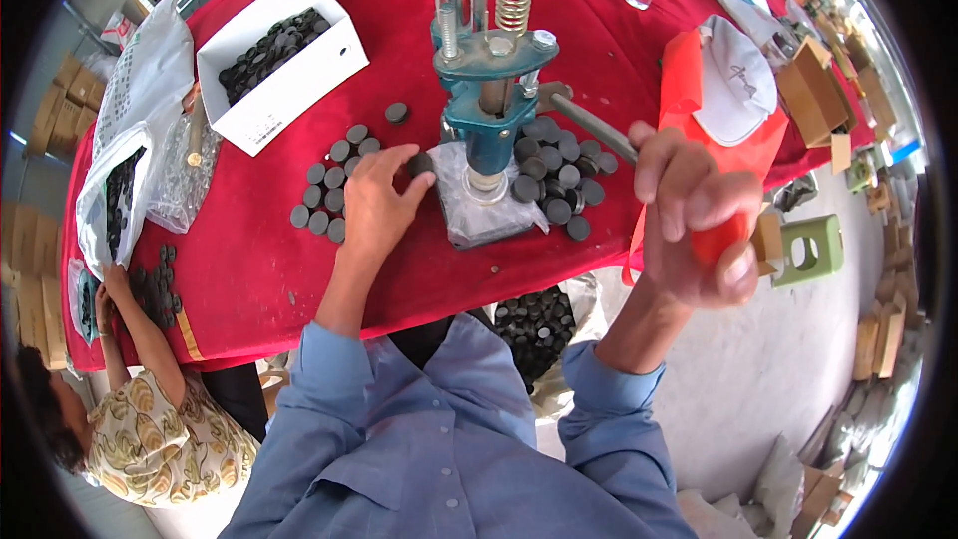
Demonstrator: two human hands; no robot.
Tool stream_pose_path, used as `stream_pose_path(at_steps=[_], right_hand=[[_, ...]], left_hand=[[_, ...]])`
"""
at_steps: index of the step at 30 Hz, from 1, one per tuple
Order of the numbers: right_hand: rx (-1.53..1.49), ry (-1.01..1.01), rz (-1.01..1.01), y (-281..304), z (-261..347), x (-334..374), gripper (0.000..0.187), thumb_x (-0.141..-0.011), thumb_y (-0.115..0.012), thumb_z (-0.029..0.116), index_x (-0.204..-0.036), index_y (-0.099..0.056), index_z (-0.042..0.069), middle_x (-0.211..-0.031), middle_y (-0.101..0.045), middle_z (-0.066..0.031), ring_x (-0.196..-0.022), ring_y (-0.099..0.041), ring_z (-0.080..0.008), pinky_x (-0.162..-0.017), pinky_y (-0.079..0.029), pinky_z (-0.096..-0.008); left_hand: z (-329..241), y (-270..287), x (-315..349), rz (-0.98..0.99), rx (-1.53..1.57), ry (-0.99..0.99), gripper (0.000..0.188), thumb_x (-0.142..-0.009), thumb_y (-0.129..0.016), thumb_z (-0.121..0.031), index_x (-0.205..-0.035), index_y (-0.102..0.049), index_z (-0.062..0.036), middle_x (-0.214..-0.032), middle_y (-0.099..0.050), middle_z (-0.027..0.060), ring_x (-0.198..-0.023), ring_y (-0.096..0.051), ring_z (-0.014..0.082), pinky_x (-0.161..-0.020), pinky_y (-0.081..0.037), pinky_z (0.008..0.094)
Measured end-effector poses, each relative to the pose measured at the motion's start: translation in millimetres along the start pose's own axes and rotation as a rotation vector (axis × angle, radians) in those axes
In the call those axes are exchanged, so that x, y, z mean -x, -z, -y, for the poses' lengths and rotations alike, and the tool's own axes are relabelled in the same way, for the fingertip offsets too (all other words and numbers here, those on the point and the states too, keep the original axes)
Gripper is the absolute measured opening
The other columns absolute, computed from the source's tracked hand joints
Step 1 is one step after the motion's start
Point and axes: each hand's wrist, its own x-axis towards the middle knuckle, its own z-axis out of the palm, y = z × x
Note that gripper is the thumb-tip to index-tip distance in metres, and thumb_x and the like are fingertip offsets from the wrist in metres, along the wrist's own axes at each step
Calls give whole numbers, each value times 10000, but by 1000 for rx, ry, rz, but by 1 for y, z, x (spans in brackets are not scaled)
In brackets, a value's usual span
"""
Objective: The person inserts circular discs one at a time into a manual press machine, pulls the lever to press them, and gathers the finished discs by hand.
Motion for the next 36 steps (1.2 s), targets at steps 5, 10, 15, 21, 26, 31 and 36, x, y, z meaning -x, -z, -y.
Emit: stream_pose_path(at_steps=[5, 10, 15, 21, 26, 31, 36], right_hand=[[15, -57, -6, 4, -6, -55, 384, -931, -532, 372, -977, -583, -6, -715, -523, -81, -708, -506, -249, -729, -422, -409], [-12, -71, -21, 0, -11, -56, 419, -956, -523, 403, -1003, -575, -10, -715, -510, -88, -702, -500, -235, -721, -417, -395], [-68, -102, 16, -2, 0, -18, 376, -966, -552, 474, -1012, -593, 103, -738, -481, -15, -793, -479, -226, -1049, -429, -509], [14, -48, -66, -4, 2, 21, 394, -890, -591, 516, -997, -562, 137, -740, -495, -29, -778, -535, -248, -1065, -330, -527], [19, -48, -26, -4, 1, 20, 395, -890, -595, 520, -1014, -570, 146, -749, -511, -28, -792, -541, -245, -1070, -326, -540], [24, -91, -24, -3, 7, 21, 360, -915, -595, 525, -989, -559, 175, -768, -513, -2, -820, -524, -232, -1109, -323, -545], [26, -136, -26, -8, 6, 19, 329, -935, -602, 528, -964, -559, 203, -782, -510, 20, -839, -510, -219, -1149, -316, -553]], left_hand=[[-45, 2, 12, 66, 113, 24, 443, -743, -877, -109, -1140, -699, -25, -974, -725, 117, -838, -707, 256, -728, -581, 363], [-52, -19, 1, 37, 73, -67, 500, -719, -894, -158, -1129, -635, -37, -912, -679, 97, -775, -656, 258, -631, -538, 385], [-43, -25, 3, 26, 25, -79, 688, -675, -919, -254, -1223, -598, 12, -928, -696, 121, -837, -653, 305, -781, -541, 424], [-34, -10, -6, 74, 180, 17, 650, -669, -930, -281, -1198, -644, -35, -919, -706, 102, -789, -660, 266, -709, -552, 393], [13, 10, -45, -2, -1, 62, 301, -808, -817, -107, -1070, -710, -5, -1027, -711, 153, -881, -680, 311, -767, -568, 411], [64, -18, -68, -17, -307, -13, 298, -824, -780, -97, -1109, -725, -29, -1104, -700, 164, -1039, -651, 361, -880, -544, 451], [82, -24, -64, 99, -205, -38, 310, -826, -779, -106, -1130, -751, -52, -1052, -707, 167, -966, -675, 355, -844, -559, 440]])
